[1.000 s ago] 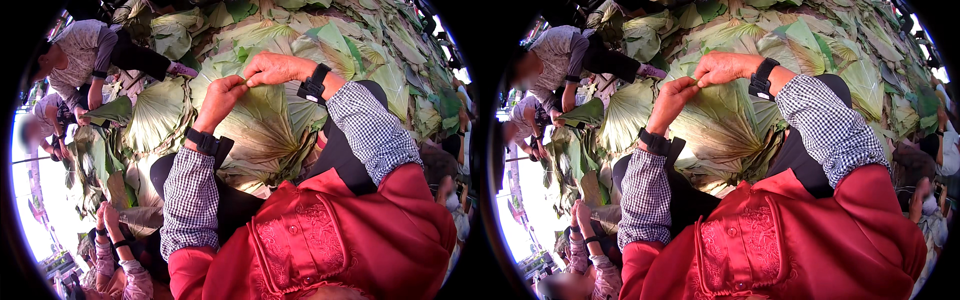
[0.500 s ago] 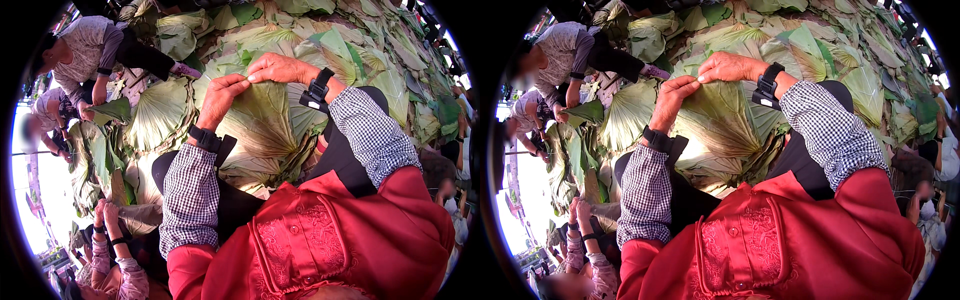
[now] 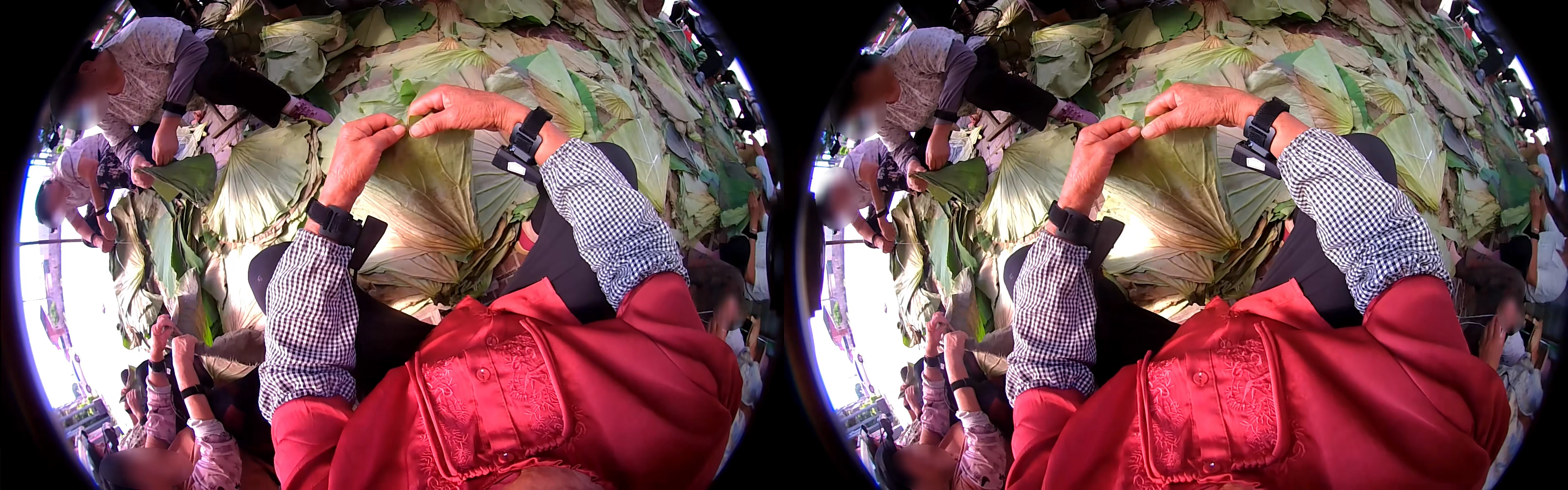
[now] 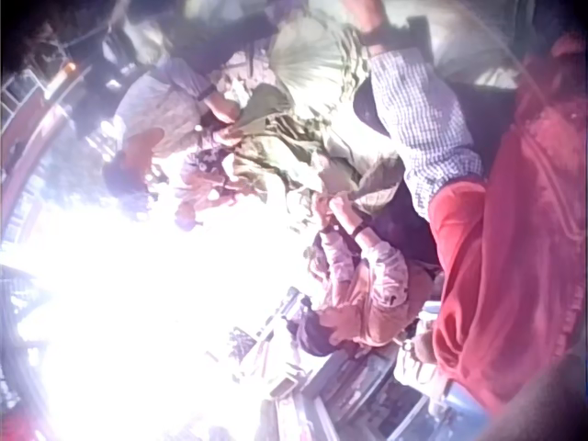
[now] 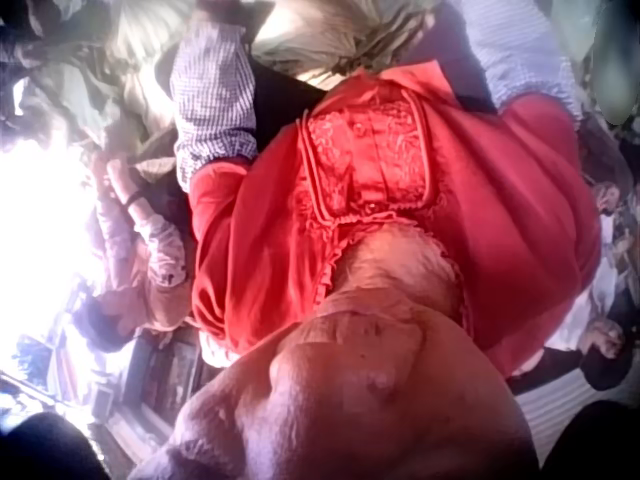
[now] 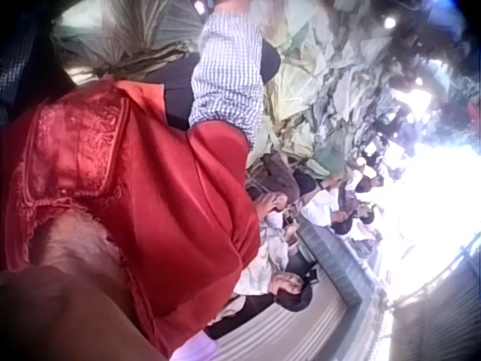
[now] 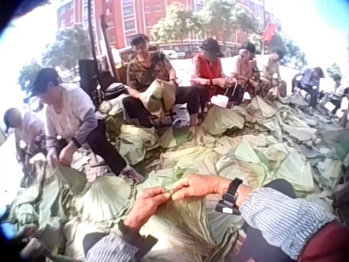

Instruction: The person picks up large leaves from a pile on the ground, folds and aligns them by hand, and places them onto a stack.

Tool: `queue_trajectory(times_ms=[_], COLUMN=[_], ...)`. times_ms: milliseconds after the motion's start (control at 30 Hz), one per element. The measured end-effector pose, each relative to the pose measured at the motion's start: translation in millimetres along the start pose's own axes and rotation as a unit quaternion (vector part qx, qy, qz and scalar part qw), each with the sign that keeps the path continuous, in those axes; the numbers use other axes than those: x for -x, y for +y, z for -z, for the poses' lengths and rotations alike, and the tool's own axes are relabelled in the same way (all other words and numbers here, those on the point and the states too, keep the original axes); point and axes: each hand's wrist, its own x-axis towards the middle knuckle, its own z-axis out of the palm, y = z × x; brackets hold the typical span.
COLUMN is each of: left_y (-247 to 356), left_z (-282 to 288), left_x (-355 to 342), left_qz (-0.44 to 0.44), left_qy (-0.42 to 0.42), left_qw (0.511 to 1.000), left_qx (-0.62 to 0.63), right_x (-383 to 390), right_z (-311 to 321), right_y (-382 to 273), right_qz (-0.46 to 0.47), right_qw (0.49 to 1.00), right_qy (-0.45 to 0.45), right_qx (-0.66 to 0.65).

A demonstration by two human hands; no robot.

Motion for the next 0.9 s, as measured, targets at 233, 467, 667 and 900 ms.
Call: queue_trajectory(times_ms=[233,467,667,900], left_y=[-14,-2,-9,-14], left_z=[0,1,5,7], left_x=[-4,1,1,-3], left_qz=[0.045,0.08,0.069,0.073], left_qy=[-0.065,-0.089,-0.063,-0.086], left_qw=[0.996,0.993,0.985,0.991], left_qx=[-0.047,0.015,0.142,0.078], right_x=[2,0,3,7], right_z=[-2,-5,-7,-10], right_y=[-4,12,10,5], right_qz=[-0.068,-0.017,-0.003,-0.09], right_qw=[0.98,0.998,0.998,0.994], right_qy=[-0.081,-0.033,0.0,-0.062], right_qx=[0.168,0.045,-0.056,0.002])
